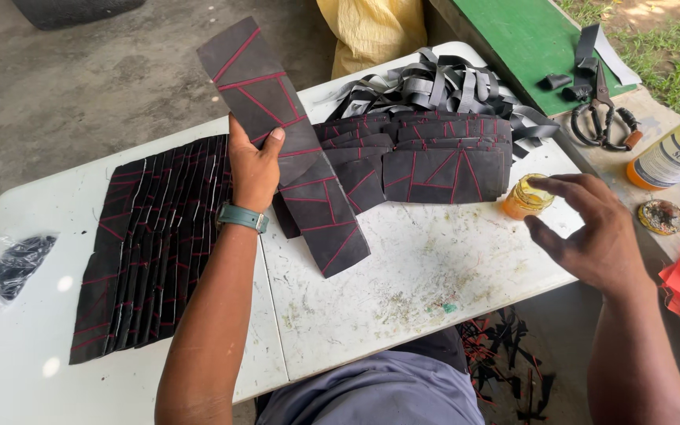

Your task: The person repeatedly picks up black fabric pieces with red stitching from a stack on a white table, inspects the seams and edges by hand, and places them back on the stack. The person also occasionally dips a finger into a small jar of yellow substance on the table.

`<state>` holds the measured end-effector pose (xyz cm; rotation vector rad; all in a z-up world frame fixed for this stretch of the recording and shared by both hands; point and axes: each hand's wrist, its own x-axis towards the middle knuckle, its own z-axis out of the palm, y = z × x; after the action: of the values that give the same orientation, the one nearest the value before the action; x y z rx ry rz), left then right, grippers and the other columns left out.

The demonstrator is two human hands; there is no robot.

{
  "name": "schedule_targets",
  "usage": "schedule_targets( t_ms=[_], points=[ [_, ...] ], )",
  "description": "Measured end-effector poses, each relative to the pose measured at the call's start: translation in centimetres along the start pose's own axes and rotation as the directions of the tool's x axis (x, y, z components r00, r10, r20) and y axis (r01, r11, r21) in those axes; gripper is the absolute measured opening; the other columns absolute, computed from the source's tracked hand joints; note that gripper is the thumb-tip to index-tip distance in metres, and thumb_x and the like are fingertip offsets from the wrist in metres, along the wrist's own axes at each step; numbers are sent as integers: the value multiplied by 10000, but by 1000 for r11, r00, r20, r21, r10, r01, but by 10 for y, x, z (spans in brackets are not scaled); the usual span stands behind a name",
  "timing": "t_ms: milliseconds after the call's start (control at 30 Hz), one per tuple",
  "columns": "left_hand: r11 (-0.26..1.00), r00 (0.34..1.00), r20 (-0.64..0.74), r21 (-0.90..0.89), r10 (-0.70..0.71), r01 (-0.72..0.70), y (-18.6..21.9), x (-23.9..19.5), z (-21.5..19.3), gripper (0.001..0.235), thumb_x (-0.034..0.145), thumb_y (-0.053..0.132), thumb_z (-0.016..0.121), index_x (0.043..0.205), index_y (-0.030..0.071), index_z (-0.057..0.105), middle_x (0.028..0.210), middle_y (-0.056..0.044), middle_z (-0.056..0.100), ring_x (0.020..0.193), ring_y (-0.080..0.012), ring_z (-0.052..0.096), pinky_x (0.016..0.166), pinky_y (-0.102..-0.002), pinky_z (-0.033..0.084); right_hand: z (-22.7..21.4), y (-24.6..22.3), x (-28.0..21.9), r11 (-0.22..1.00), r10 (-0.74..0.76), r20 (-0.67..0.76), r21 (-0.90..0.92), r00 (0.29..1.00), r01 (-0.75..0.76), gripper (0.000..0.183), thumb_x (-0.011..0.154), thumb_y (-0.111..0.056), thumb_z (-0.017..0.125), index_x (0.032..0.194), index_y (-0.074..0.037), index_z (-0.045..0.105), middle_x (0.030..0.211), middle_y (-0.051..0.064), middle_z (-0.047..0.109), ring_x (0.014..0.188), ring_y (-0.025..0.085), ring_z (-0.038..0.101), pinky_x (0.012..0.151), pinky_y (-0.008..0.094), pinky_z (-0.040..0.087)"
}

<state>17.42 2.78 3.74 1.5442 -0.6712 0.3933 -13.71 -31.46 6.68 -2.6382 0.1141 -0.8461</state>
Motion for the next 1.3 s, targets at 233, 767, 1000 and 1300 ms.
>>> schedule_targets(
  t_ms=[233, 767, 1000, 1300],
  points=[
    [898, 967, 124, -358, -223, 253, 5, -9, 3, 655, 953, 49, 687, 1528, 34, 373, 1415, -95, 588, 1289, -208, 574, 1142, -380, 465, 14, -6, -10, 901, -14, 14, 434, 1000, 6, 546, 814, -200, 754, 1331, -51, 661, 1387, 130, 583, 1341, 251, 547, 1172, 395, 398],
    [870, 796, 601, -357, -66, 341, 128, -96, 18, 689, 1011, 95, 664, 1606, 35, 322, 1538, -118, 520, 1406, -195, 503, 1216, -364, 393, 36, -66, 51, 340, -224, -3, 937, 975, 81, 883, 841, -621, 671, 1506, -50, 561, 1713, 141, 296, 1485, 258, 306, 1187, 394, 235],
    [880, 792, 608, -346, -55, 326, 124, -103, 15, 680, 1025, 122, 658, 1603, 40, 310, 1538, -118, 511, 1402, -189, 500, 1210, -361, 407, 39, -70, 53, 406, -246, -8, 907, 969, 111, 859, 871, -627, 662, 1509, -61, 563, 1681, 162, 273, 1569, 303, 258, 1299, 482, 218],
    [880, 802, 592, -335, -82, 337, 127, -104, 17, 704, 1014, 136, 666, 1605, 34, 298, 1540, -134, 508, 1418, -206, 497, 1211, -370, 411, 34, -77, 52, 626, -304, -28, 748, 952, 221, 787, 871, -512, 615, 1512, -57, 570, 1686, 196, 272, 1614, 362, 255, 1358, 560, 201]
  ],
)
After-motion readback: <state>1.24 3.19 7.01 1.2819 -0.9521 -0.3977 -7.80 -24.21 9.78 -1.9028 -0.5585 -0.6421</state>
